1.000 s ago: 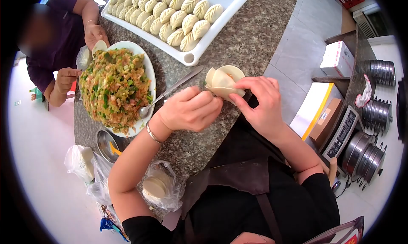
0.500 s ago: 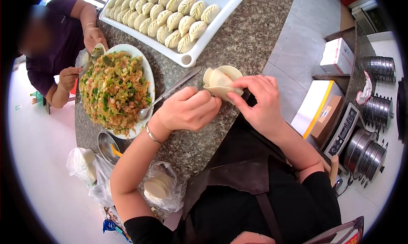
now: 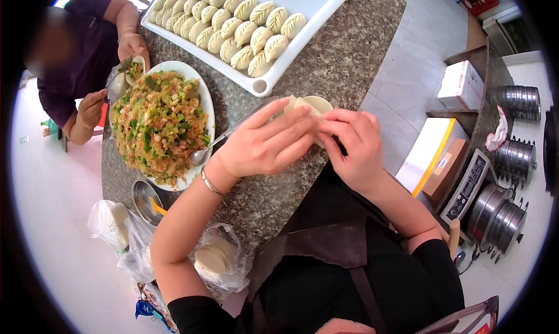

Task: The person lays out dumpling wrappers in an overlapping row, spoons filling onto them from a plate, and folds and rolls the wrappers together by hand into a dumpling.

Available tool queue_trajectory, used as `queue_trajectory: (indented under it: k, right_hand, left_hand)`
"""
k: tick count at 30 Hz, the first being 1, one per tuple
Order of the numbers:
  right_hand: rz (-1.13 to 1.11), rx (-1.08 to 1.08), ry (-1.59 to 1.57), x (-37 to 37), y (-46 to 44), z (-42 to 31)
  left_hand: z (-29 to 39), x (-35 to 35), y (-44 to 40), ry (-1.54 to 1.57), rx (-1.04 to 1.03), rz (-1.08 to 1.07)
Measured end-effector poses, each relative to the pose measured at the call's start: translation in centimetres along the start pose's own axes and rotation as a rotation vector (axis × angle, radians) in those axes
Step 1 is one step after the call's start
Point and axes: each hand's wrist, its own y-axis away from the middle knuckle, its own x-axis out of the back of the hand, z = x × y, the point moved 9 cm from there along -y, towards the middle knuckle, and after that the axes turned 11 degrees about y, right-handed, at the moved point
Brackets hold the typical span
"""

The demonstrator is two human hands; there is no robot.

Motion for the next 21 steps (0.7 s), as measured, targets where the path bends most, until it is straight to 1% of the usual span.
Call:
queue_trajectory:
  k: [7,9,12,13,15,17,18,19,21]
  right_hand:
    - [-0.009,0.008,0.043,-0.5,0.6,-0.7]
    - [0.028,0.016,0.087,-0.5,0.7,-0.6]
    - [0.015,0.003,0.069,-0.6,0.7,-0.3]
    - [0.008,0.024,0.069,-0.8,0.8,-0.3]
    - [0.016,-0.013,0.056,-0.7,0.8,0.2]
    - [-0.001,0.003,0.05,-0.6,0.6,0.1]
    - [0.001,-0.018,0.044,-0.6,0.6,0.4]
    - [0.003,-0.041,0.036,-0.7,0.7,0.6]
    - [-0.004,-0.025,0.023,-0.9,0.7,0.5]
  left_hand:
    - [-0.6,0.5,-0.3,0.085,0.04,0.045]
    - [-0.7,0.6,-0.3,0.084,0.051,0.057]
    - [-0.5,1.5,-0.4,0.079,0.069,0.111]
    - [-0.5,2.0,-0.2,0.119,0.104,0.156]
    - [0.1,2.4,0.4,0.148,0.149,0.222]
    - [-1.1,2.2,2.2,0.359,0.441,0.305]
    - [-1.2,2.1,2.9,0.441,0.518,0.349]
    - [-0.7,2.2,3.1,0.432,0.529,0.364]
    - [-2.0,-0.3,5.0,0.86,0.944,0.384]
